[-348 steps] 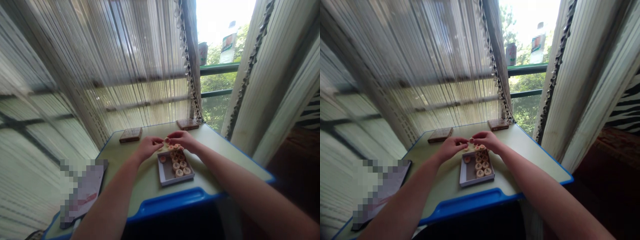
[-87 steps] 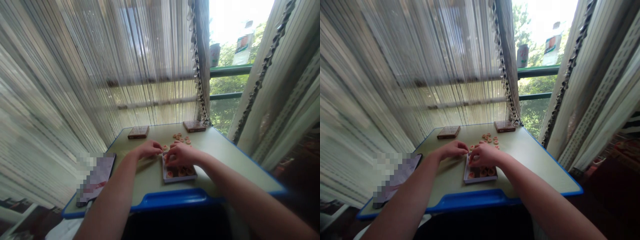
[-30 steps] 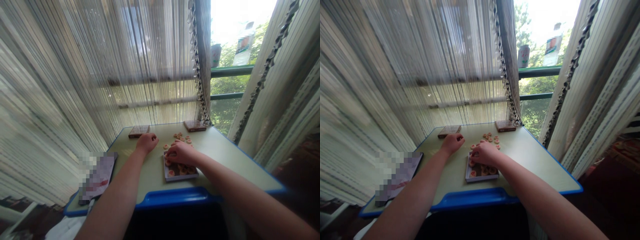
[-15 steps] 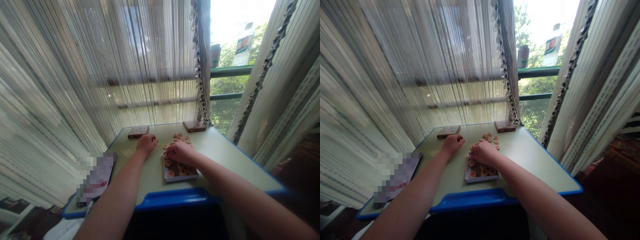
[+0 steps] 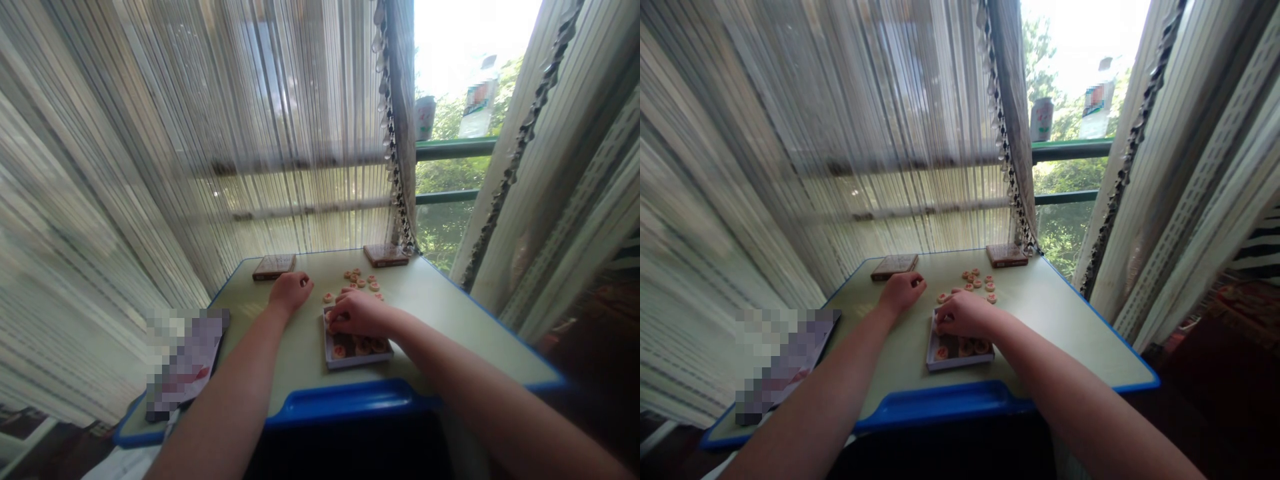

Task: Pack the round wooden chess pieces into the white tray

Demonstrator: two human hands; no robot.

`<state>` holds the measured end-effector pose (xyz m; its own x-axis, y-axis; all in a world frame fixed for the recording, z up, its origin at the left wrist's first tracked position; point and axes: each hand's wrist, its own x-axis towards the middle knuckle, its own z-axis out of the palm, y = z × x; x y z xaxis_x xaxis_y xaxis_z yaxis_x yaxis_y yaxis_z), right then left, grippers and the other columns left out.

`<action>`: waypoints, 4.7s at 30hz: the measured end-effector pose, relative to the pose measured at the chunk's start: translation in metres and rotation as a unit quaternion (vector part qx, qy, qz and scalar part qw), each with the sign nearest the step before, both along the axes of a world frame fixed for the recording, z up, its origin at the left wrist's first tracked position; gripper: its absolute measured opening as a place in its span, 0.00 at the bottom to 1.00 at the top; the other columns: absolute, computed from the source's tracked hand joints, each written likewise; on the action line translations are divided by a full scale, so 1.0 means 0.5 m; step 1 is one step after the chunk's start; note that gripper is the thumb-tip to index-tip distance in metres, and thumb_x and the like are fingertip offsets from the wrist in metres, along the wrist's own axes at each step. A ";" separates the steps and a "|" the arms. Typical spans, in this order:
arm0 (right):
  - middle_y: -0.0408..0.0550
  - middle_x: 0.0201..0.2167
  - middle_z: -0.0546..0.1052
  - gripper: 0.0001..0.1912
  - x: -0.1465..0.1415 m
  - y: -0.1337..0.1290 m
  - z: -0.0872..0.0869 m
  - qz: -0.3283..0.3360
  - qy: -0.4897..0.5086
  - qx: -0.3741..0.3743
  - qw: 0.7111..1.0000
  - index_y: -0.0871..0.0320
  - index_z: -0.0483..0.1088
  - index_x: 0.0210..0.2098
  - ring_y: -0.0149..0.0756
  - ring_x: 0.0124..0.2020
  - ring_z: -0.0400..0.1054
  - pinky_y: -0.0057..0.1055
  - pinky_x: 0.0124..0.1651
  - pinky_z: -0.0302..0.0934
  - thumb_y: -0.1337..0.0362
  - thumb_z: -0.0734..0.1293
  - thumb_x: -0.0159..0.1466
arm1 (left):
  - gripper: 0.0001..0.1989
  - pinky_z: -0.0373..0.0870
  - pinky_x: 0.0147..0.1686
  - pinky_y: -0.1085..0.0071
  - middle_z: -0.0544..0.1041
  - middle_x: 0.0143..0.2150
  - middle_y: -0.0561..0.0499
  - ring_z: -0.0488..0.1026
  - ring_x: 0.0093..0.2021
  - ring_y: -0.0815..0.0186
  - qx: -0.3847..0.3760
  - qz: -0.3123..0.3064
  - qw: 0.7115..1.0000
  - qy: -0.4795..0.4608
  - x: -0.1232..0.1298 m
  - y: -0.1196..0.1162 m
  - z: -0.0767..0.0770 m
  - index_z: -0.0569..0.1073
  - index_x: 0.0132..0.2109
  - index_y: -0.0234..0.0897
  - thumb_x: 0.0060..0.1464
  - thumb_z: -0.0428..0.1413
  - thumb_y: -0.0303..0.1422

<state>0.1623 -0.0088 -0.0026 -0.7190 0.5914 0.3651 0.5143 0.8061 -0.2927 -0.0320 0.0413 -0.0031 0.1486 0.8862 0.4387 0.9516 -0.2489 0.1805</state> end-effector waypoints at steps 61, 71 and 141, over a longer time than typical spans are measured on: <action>0.45 0.29 0.76 0.09 0.039 0.065 -0.017 -0.184 0.278 0.009 0.943 0.56 0.75 0.31 0.34 0.34 0.65 0.31 0.38 0.60 0.57 0.68 0.55 | 0.18 0.61 0.25 0.74 0.76 0.26 0.50 0.66 0.24 0.71 -0.220 -0.189 0.868 -0.403 0.079 -0.032 0.023 0.77 0.32 0.31 0.42 0.59 0.44; 0.46 0.32 0.75 0.08 0.031 0.052 -0.007 -0.149 0.176 0.156 0.960 0.57 0.73 0.34 0.37 0.36 0.61 0.34 0.42 0.58 0.62 0.67 0.56 | 0.14 0.51 0.19 0.76 0.71 0.20 0.53 0.55 0.18 0.77 -0.227 -0.188 0.834 -0.467 0.074 -0.026 0.019 0.75 0.26 0.31 0.41 0.59 0.40; 0.51 0.35 0.72 0.13 0.144 0.143 -0.067 -0.360 0.128 0.010 0.924 0.58 0.75 0.37 0.37 0.37 0.66 0.32 0.43 0.60 0.63 0.63 0.55 | 0.12 0.65 0.34 0.68 0.78 0.36 0.41 0.73 0.35 0.57 -0.254 -0.049 0.966 -0.003 0.044 0.089 0.000 0.75 0.34 0.37 0.42 0.54 0.37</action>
